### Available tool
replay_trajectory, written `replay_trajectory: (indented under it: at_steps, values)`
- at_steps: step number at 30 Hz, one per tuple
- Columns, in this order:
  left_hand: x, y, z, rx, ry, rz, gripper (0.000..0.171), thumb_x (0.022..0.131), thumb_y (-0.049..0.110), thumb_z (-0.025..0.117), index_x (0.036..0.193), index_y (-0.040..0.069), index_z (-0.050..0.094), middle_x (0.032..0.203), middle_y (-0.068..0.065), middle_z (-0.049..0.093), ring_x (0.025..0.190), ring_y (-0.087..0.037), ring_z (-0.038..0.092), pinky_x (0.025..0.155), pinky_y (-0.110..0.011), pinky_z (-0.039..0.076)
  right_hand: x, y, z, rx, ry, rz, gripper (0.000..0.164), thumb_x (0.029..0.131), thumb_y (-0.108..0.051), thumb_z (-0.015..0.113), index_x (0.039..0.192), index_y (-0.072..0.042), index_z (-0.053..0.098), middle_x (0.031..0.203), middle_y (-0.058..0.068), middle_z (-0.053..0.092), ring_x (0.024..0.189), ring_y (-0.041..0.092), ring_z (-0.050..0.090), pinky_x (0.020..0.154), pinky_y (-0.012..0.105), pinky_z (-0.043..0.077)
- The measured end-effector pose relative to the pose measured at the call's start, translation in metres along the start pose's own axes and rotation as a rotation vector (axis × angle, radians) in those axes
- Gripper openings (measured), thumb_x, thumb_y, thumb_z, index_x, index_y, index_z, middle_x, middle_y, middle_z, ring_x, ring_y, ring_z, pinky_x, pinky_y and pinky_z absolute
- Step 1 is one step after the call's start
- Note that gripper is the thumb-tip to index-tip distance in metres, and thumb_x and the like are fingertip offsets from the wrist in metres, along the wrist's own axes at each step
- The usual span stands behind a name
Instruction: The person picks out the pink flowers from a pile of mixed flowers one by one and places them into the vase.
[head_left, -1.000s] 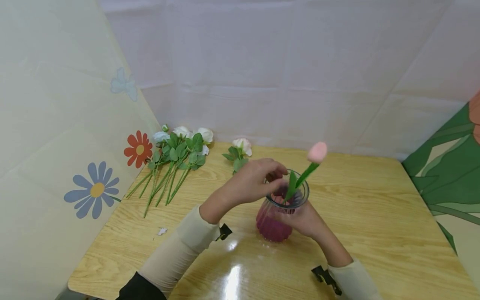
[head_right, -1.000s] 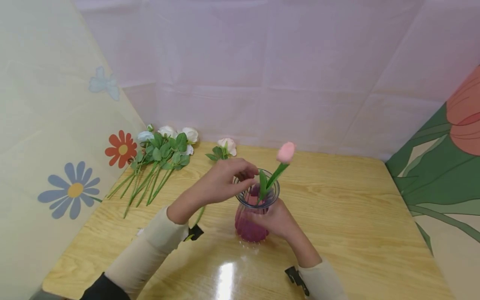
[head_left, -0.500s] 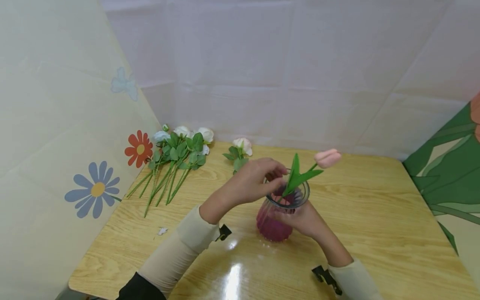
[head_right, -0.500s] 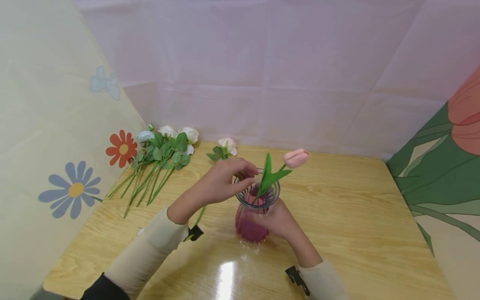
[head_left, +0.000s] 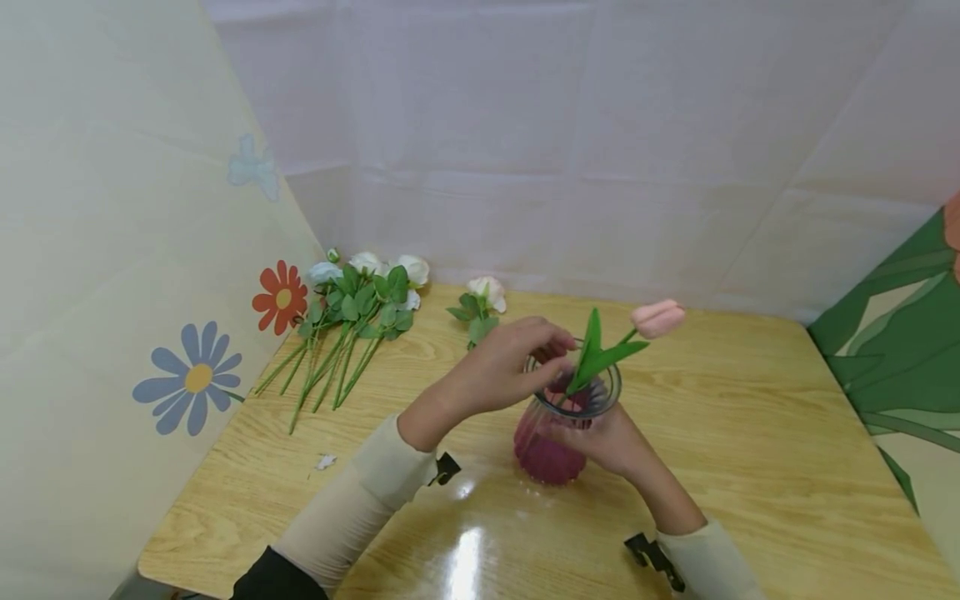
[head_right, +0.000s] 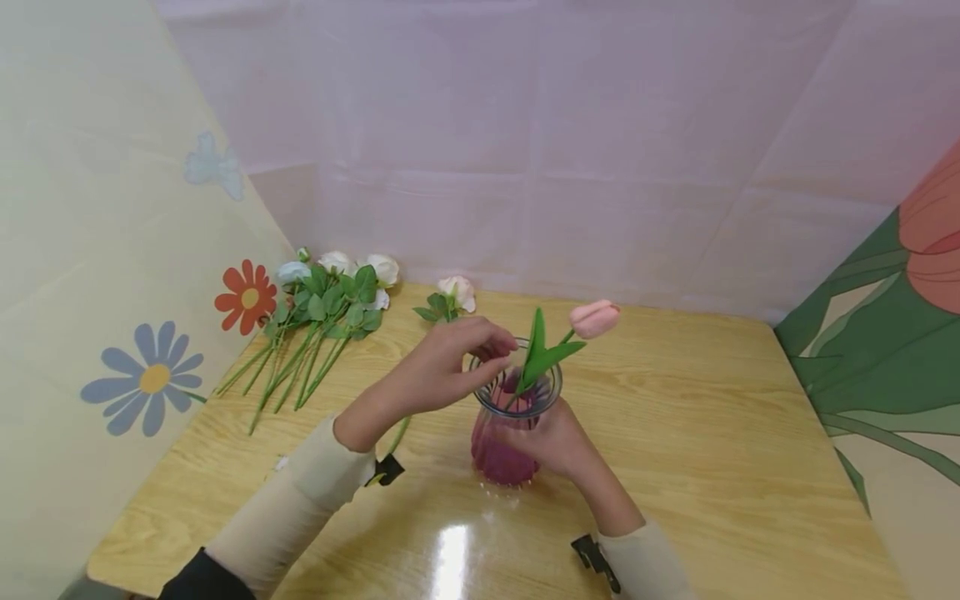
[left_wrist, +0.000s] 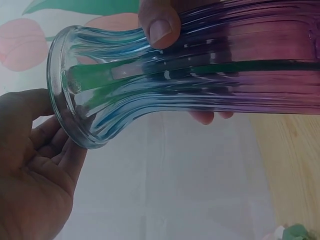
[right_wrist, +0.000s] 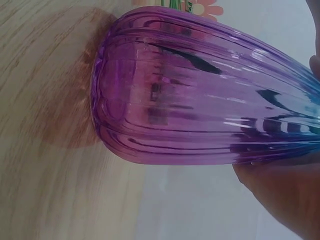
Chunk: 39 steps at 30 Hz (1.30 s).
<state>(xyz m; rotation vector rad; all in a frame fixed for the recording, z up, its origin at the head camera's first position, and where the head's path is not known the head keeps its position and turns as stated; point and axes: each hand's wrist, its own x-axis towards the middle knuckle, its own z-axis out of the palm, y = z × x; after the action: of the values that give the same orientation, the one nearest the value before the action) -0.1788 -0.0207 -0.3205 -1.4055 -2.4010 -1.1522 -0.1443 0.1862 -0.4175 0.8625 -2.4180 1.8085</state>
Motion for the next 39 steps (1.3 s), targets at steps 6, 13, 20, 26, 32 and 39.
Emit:
replay_trajectory:
  at_steps: [6, 13, 20, 26, 32, 39]
  values:
    - [-0.002, -0.003, 0.001, -0.016, 0.044, 0.04, 0.024, 0.099, 0.004, 0.064, 0.122, -0.001, 0.064, 0.111, -0.011, 0.067, 0.097, -0.016, 0.068, 0.085, -0.013, 0.051, -0.001, 0.001, 0.0, -0.025, 0.031, 0.01, 0.075, 0.082, -0.001, 0.082, 0.147, -0.011, 0.046, 0.14, 0.011, 0.059, 0.126, 0.013, 0.057, 0.103, 0.025, 0.047]
    - [-0.01, -0.011, -0.004, -0.038, 0.15, 0.066, 0.037, 0.098, 0.0, 0.061, 0.134, -0.004, 0.053, 0.126, -0.019, 0.06, 0.115, -0.026, 0.061, 0.094, -0.019, 0.052, -0.001, -0.002, -0.001, -0.034, 0.042, 0.051, 0.065, 0.08, -0.002, 0.084, 0.136, -0.003, 0.05, 0.124, 0.014, 0.066, 0.112, 0.016, 0.066, 0.094, 0.03, 0.054]
    - [-0.024, -0.027, -0.016, 0.109, 0.16, -0.034, 0.034, 0.1, 0.008, 0.063, 0.132, 0.0, 0.056, 0.126, -0.013, 0.063, 0.114, -0.023, 0.061, 0.092, -0.026, 0.054, -0.001, -0.004, -0.001, -0.069, 0.05, 0.076, 0.075, 0.079, -0.004, 0.086, 0.141, -0.002, 0.044, 0.128, 0.017, 0.063, 0.118, 0.035, 0.063, 0.098, 0.045, 0.053]
    - [-0.038, -0.046, -0.023, 0.137, 0.134, -0.156, 0.035, 0.1, 0.011, 0.063, 0.133, 0.0, 0.057, 0.128, -0.013, 0.063, 0.115, -0.024, 0.061, 0.091, -0.035, 0.055, -0.003, -0.002, 0.0, -0.08, 0.06, 0.097, 0.081, 0.079, -0.006, 0.086, 0.144, 0.0, 0.039, 0.129, 0.021, 0.061, 0.12, 0.041, 0.061, 0.101, 0.059, 0.049]
    - [-0.054, -0.067, -0.028, 0.149, 0.123, -0.286, 0.037, 0.1, 0.012, 0.064, 0.135, 0.001, 0.057, 0.131, -0.014, 0.061, 0.119, -0.028, 0.058, 0.095, -0.042, 0.053, -0.003, -0.001, 0.002, -0.069, 0.06, 0.103, 0.083, 0.079, -0.007, 0.086, 0.146, 0.002, 0.037, 0.129, 0.022, 0.06, 0.122, 0.042, 0.059, 0.102, 0.06, 0.048]
    - [-0.075, -0.093, -0.036, 0.146, 0.147, -0.41, 0.037, 0.101, 0.012, 0.063, 0.136, 0.002, 0.056, 0.132, -0.015, 0.06, 0.119, -0.032, 0.057, 0.096, -0.048, 0.052, -0.003, -0.001, 0.004, -0.07, 0.065, 0.107, 0.082, 0.079, -0.008, 0.086, 0.146, 0.001, 0.038, 0.13, 0.023, 0.06, 0.122, 0.045, 0.058, 0.101, 0.06, 0.048]
